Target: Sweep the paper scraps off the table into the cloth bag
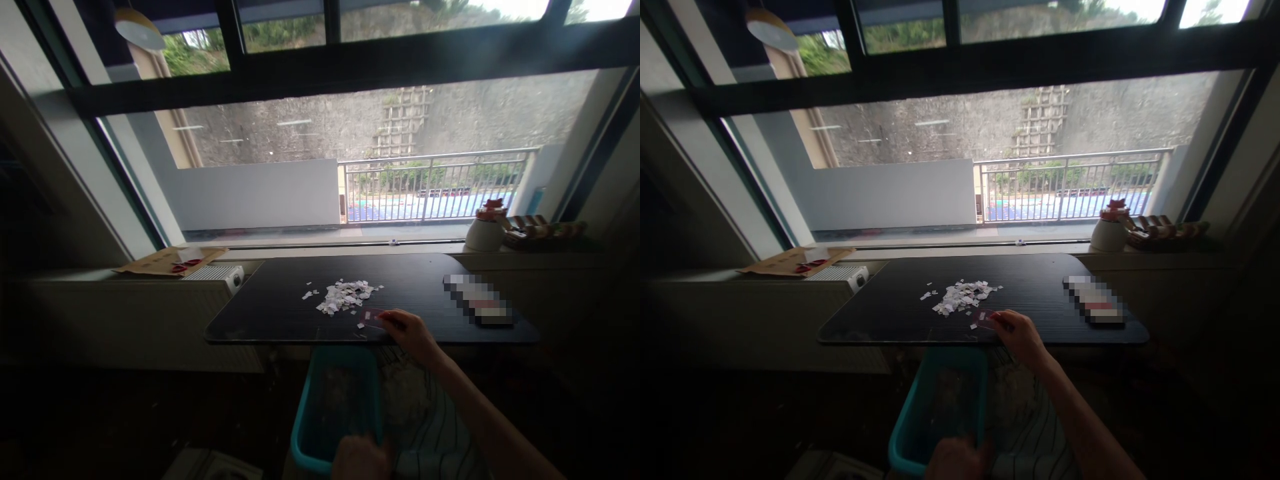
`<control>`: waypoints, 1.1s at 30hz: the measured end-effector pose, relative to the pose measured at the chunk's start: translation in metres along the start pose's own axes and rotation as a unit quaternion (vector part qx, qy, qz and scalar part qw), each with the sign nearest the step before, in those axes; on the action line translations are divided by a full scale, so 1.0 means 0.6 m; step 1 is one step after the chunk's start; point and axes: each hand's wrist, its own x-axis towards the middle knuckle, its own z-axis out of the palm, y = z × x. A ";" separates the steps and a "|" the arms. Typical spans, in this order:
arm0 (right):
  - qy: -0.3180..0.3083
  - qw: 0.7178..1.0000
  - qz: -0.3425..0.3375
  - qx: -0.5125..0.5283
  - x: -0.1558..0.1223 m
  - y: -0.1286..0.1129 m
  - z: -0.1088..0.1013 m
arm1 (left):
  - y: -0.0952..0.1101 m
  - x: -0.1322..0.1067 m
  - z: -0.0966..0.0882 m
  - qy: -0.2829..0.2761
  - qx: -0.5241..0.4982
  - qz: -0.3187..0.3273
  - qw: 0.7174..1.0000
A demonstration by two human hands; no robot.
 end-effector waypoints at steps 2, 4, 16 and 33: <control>0.018 1.000 0.007 0.006 -0.003 0.000 -0.002 | 0.002 -0.002 -0.003 -0.006 -0.004 -0.003 1.000; 0.059 0.998 0.024 -0.012 -0.004 0.002 -0.002 | 0.002 -0.003 -0.002 0.003 -0.011 -0.004 1.000; -0.015 1.000 0.000 0.020 -0.029 -0.033 0.009 | 0.011 -0.010 -0.020 -0.013 -0.012 -0.012 1.000; -0.027 0.998 -0.025 -0.056 0.051 -0.036 0.010 | 0.005 -0.008 -0.009 0.002 -0.014 -0.009 1.000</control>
